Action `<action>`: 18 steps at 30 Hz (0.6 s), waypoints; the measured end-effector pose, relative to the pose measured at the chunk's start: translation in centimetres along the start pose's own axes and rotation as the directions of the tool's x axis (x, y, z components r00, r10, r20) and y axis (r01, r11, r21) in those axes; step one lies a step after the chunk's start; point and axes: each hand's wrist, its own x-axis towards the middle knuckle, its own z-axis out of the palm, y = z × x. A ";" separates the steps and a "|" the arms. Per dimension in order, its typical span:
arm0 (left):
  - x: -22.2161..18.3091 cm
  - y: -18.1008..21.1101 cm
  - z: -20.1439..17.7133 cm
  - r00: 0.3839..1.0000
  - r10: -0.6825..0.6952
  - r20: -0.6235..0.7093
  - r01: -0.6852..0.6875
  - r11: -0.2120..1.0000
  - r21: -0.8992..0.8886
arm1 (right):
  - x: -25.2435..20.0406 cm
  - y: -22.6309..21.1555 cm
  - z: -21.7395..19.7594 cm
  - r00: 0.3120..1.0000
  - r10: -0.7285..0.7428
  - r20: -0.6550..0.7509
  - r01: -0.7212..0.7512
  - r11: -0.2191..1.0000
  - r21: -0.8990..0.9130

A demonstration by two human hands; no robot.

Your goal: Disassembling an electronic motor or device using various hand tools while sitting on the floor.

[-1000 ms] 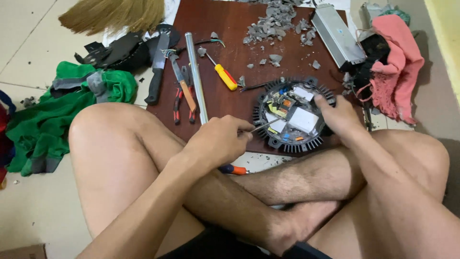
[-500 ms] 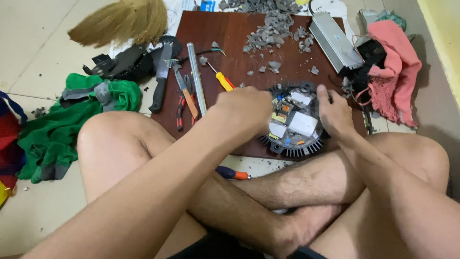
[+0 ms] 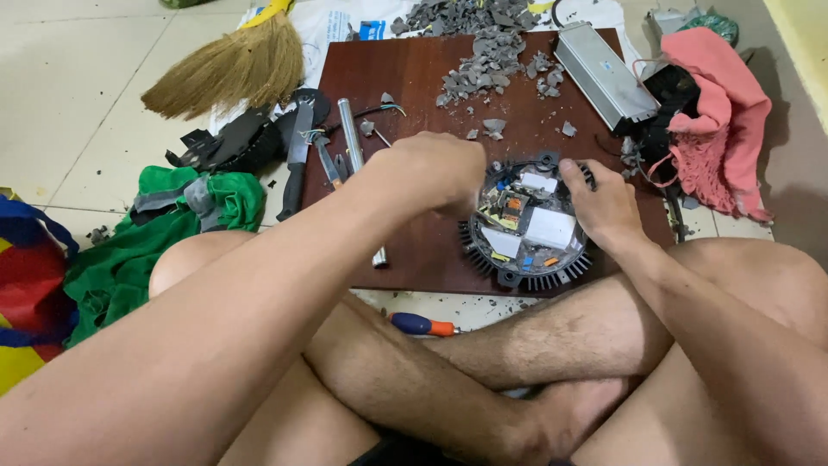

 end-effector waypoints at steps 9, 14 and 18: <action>0.5 3.6 0.3 0.987 0.149 -0.054 -0.143 0.985 0.094 | 1.0 -0.2 0.4 0.999 -0.054 0.009 0.053 0.998 0.012; 0.0 3.4 2.3 0.974 0.093 -0.205 -0.095 0.995 0.000 | 2.7 0.6 0.6 0.999 -0.035 0.032 0.035 0.999 0.016; -3.3 6.9 3.8 0.978 -0.164 -0.127 0.118 0.945 -0.306 | 1.1 -1.4 -0.4 0.998 0.028 0.051 -0.024 0.997 -0.074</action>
